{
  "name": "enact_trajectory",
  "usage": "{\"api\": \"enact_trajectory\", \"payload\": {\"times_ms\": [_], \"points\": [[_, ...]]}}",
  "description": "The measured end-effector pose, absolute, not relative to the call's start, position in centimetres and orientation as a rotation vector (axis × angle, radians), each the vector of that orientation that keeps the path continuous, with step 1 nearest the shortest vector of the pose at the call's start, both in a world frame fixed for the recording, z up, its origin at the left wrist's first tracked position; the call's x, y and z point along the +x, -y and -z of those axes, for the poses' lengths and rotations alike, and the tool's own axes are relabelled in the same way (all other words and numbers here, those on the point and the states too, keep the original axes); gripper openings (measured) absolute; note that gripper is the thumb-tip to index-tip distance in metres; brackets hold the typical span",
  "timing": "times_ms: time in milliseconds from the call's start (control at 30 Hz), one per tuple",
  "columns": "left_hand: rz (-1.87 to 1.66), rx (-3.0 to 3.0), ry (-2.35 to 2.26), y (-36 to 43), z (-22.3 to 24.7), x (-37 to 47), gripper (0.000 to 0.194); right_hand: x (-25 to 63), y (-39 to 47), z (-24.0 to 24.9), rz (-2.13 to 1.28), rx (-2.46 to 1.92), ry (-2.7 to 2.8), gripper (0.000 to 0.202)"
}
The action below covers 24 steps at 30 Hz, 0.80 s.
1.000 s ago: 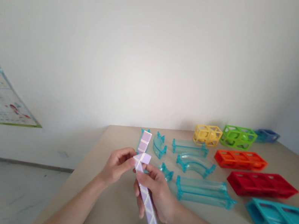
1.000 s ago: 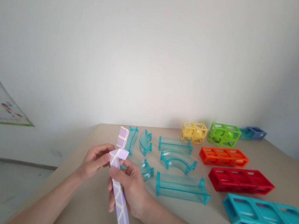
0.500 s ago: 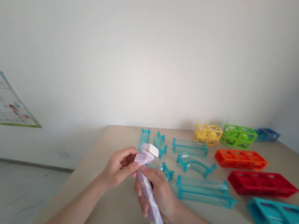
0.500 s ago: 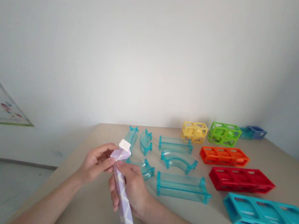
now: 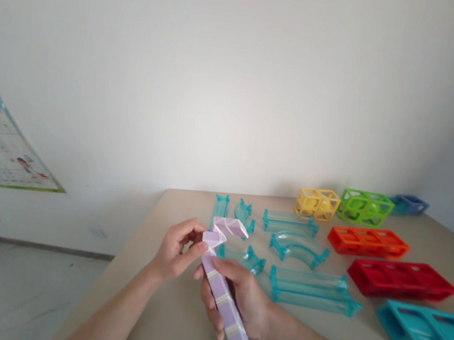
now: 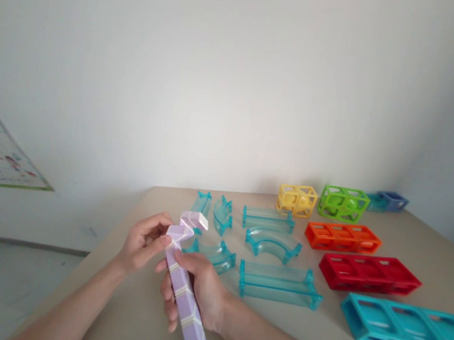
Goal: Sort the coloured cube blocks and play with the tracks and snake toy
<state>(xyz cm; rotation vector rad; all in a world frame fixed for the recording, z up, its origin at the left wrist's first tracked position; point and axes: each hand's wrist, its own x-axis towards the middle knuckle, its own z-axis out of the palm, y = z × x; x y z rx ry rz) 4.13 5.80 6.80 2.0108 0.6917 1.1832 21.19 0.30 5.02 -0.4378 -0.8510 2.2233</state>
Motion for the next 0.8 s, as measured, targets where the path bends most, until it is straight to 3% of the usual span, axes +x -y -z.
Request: {"api": "enact_trajectory", "payload": {"times_ms": [200, 300, 467, 600, 800], "points": [[-1.369, 1.995, -0.553, -6.5, -6.9, 4.3, 0.033, 21.9, -0.5, -4.8, -2.342, -0.271, 0.817, 0.045], [-1.299, 2.074, -0.450, -6.5, -7.2, 4.3, 0.040, 22.5, -0.7, -4.8, -2.404, -0.197, 0.812, 0.049], [-1.183, 2.096, -0.392, -6.3, -7.5, 3.9, 0.035, 22.6, -0.7, -4.9, -2.464, -0.182, 0.868, 0.051], [-1.211, 2.040, -0.489, -6.6, -7.9, 2.8, 0.023, 22.3, -0.6, -5.3, -2.316, -0.357, 0.954, 0.047], [-0.960, 2.061, -0.464, -6.1, -8.2, 3.1, 0.034, 22.6, -0.6, -6.3, -2.274, -0.417, 1.011, 0.043]]}}
